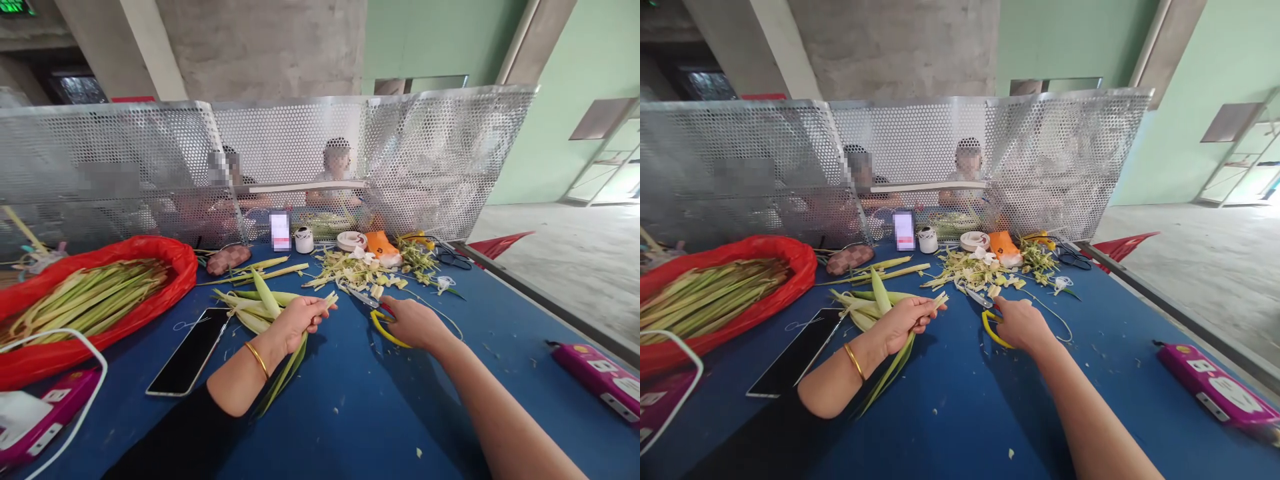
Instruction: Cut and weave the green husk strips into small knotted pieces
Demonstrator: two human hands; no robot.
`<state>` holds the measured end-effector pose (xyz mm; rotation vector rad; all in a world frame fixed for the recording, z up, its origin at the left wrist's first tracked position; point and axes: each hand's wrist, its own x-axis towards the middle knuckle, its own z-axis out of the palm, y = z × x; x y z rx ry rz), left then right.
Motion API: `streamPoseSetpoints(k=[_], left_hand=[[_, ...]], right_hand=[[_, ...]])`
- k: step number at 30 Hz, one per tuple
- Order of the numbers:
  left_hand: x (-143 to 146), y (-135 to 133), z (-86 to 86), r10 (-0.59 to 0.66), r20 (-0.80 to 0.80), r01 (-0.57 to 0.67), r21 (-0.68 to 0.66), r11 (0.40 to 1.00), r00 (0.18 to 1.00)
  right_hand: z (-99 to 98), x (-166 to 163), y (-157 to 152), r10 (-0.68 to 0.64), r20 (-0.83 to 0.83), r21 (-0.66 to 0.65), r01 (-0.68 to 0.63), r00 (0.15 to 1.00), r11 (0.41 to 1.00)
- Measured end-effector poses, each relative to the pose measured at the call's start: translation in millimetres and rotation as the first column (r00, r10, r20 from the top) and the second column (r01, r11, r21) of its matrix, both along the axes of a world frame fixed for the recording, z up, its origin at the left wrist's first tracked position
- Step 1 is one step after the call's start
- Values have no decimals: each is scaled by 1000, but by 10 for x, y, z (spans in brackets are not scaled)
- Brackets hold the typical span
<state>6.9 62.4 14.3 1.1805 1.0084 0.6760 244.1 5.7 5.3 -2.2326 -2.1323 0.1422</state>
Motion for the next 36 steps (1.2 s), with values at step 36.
streamPoseSetpoints(k=[36], left_hand=[[589,623,-156,217,57,-217,9,976,975]], right_hand=[[-37,99,83,7,-771,-50,-72,637,996]])
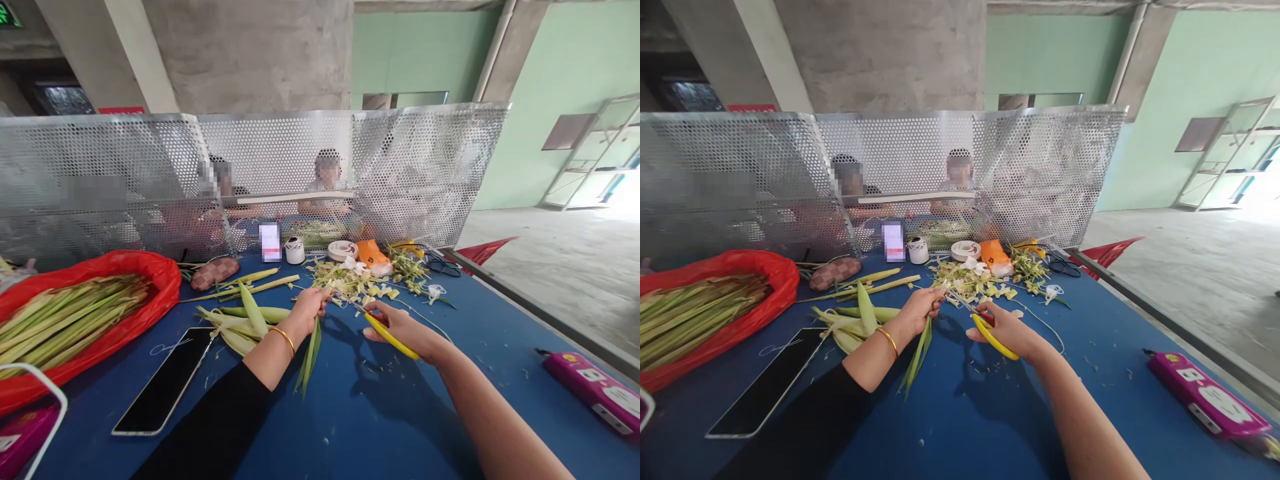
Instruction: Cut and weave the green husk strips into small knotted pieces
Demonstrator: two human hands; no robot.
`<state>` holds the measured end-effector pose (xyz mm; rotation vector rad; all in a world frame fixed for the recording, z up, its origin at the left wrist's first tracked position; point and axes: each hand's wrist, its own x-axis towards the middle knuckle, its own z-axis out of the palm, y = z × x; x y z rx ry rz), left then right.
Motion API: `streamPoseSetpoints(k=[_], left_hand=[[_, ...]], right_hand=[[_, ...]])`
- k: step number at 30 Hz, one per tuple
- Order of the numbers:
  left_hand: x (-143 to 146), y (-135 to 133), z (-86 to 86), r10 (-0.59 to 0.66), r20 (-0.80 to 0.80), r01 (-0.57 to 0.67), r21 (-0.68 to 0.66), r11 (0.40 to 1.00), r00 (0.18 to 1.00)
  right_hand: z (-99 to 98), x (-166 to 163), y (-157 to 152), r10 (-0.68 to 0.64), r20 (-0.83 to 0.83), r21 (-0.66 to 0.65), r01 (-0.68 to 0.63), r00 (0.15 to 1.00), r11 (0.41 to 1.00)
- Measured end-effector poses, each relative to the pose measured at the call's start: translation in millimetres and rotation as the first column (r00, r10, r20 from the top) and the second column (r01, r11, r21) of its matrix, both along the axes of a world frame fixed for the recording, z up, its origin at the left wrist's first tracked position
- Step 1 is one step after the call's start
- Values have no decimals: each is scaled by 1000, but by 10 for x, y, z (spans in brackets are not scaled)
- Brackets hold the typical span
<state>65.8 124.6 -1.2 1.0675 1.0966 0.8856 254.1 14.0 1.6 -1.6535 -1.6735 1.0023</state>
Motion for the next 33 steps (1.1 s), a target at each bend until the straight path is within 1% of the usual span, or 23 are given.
streamPoseSetpoints(k=[3,5,9,14,17,25,33], left_hand=[[36,-17,-22,-26,-8,26,3,1000,1000],[55,-30,-34,-53,-11,53,4,999,999],[87,-50,-44,-113,-20,113,-6,994,993],[138,-23,-53,-172,-24,171,-18,985,985],[165,12,-66,-182,-29,181,-26,983,983],[172,53,-101,-200,-26,199,-52,979,979],[140,26,-42,-197,-28,195,-75,978,980]], right_hand=[[13,-14,4,-25,72,24,23,997,999],[26,-33,13,-53,74,57,49,996,997],[13,-73,48,-80,1,65,80,997,995],[-89,-75,107,-103,-68,75,108,992,991],[-114,-63,121,-117,-60,69,121,991,990],[-68,-81,113,-135,-15,84,136,991,987],[-72,-92,113,-112,38,125,106,993,986]])
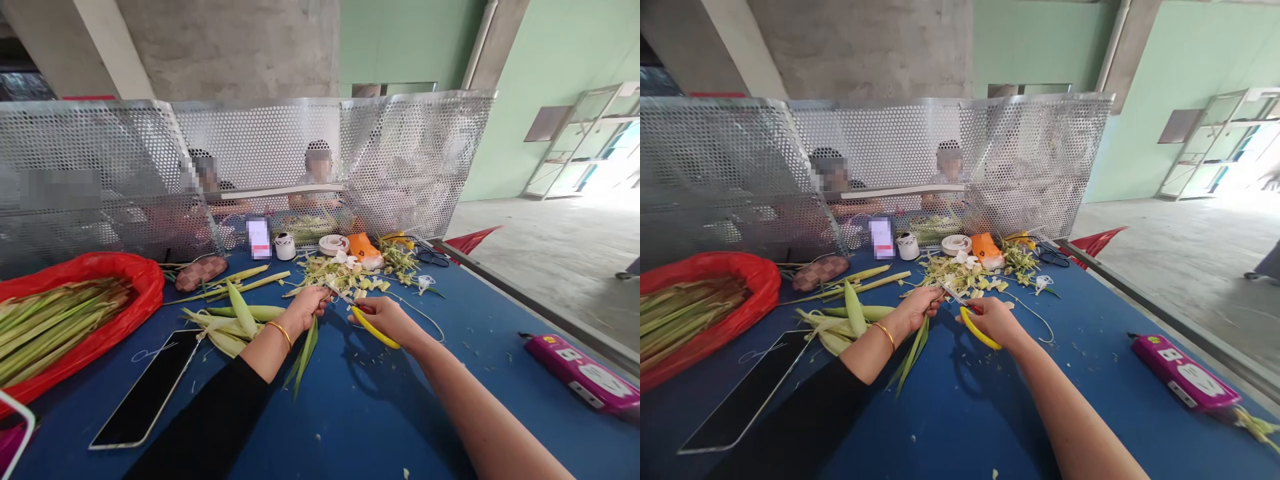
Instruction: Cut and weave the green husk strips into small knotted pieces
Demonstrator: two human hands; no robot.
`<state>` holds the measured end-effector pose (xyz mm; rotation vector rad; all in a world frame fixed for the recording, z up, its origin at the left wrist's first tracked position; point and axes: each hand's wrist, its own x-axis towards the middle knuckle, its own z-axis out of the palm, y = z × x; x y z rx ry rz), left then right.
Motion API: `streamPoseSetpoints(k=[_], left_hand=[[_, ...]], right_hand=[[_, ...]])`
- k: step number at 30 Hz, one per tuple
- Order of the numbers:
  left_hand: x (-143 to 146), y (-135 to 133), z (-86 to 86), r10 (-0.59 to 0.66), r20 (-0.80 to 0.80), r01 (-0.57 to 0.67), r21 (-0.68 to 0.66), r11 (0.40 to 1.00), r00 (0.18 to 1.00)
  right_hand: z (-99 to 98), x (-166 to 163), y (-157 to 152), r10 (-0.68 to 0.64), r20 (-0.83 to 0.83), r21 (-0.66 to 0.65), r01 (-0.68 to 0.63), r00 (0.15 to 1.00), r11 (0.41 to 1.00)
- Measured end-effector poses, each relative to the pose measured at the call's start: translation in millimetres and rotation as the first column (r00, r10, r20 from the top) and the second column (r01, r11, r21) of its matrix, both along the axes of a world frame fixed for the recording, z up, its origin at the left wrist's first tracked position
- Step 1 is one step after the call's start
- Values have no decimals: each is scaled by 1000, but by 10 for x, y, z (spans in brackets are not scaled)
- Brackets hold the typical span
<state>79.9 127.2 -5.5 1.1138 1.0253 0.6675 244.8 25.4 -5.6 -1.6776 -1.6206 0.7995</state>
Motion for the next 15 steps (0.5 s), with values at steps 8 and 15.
streamPoseSetpoints(k=[8,15], left_hand=[[-20,-62,29,10,16,-9,-45,999,1000],[-196,-286,262,24,173,-12,-71,997,985]], right_hand=[[48,-31,-29,-24,146,47,17,989,999],[-11,-9,-2,-234,448,83,221,863,972]])
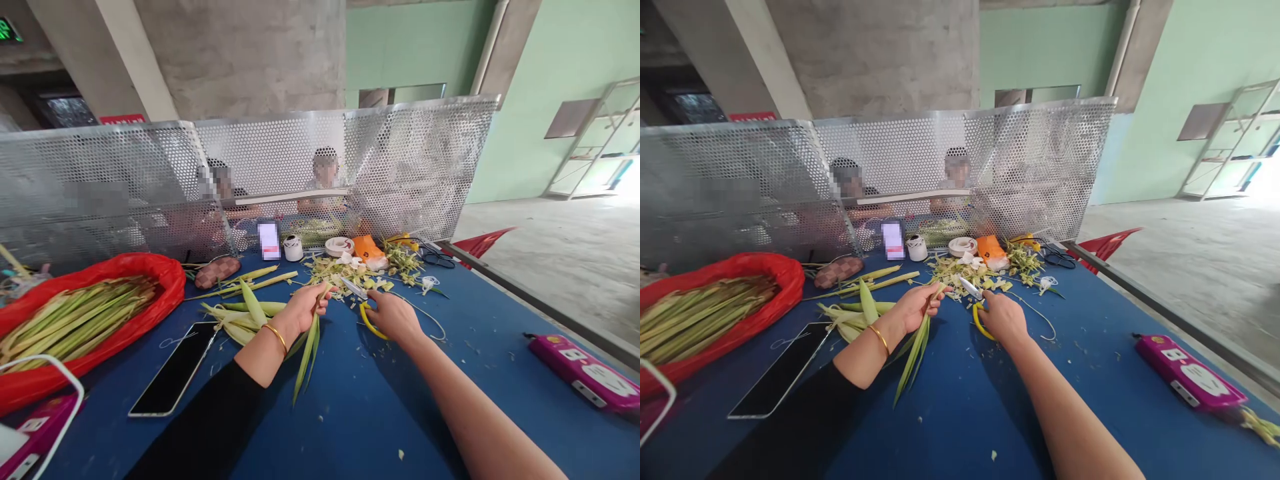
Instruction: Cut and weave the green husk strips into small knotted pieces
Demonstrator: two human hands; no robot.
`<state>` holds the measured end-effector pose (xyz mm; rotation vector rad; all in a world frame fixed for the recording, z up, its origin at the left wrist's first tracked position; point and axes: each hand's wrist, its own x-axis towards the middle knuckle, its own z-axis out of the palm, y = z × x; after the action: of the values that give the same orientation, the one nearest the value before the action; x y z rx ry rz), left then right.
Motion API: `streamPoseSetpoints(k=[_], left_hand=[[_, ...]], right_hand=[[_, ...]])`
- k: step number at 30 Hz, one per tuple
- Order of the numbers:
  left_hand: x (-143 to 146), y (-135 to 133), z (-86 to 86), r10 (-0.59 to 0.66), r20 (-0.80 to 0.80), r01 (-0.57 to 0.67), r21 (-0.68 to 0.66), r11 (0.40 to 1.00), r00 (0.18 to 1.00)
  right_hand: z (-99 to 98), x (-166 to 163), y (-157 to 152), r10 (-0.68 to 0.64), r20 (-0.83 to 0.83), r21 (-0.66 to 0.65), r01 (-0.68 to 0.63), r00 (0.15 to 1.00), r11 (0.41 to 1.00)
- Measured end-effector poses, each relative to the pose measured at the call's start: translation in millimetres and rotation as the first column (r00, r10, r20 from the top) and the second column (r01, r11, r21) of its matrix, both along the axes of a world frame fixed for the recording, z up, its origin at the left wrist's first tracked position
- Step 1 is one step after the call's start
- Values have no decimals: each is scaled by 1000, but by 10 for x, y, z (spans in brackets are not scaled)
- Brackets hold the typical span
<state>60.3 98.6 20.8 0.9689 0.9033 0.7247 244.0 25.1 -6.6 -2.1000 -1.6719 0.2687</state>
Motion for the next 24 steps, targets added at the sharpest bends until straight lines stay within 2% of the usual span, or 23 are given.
streamPoseSetpoints(k=[3,7,11,14,15,16,17,18,19,20,21,24], left_hand=[[-126,-159,136,-17,89,19,-16,1000,996],[-268,-389,297,29,203,-24,-28,999,979],[-333,-599,418,133,306,-137,-11,991,943],[-324,-724,437,231,370,-260,29,965,900],[-317,-756,428,261,390,-301,44,953,883],[-312,-785,413,288,409,-339,56,939,866],[-312,-808,395,311,428,-373,66,925,849],[-320,-828,375,333,444,-404,74,912,832],[-336,-843,353,353,459,-433,78,898,815],[-361,-856,332,373,470,-459,79,885,800],[-395,-867,311,395,481,-486,77,871,783],[-527,-895,248,478,521,-582,44,812,707]], right_hand=[[-51,-16,-12,-7,68,-26,8,998,1000],[-30,-65,-93,-5,50,-15,5,999,1000],[131,-253,-225,58,-89,75,-52,994,996],[238,-609,-367,223,-275,143,-190,935,971],[251,-751,-423,308,-382,158,-267,871,951],[252,-888,-481,402,-640,194,-369,655,909],[242,-1009,-536,414,-795,208,-442,443,873],[227,-1107,-586,377,-871,203,-470,314,859],[208,-1174,-626,334,-910,188,-476,245,859],[188,-1210,-655,308,-923,172,-472,229,865],[170,-1217,-672,301,-918,157,-460,258,874],[134,-1125,-662,400,-797,178,-456,453,872]])
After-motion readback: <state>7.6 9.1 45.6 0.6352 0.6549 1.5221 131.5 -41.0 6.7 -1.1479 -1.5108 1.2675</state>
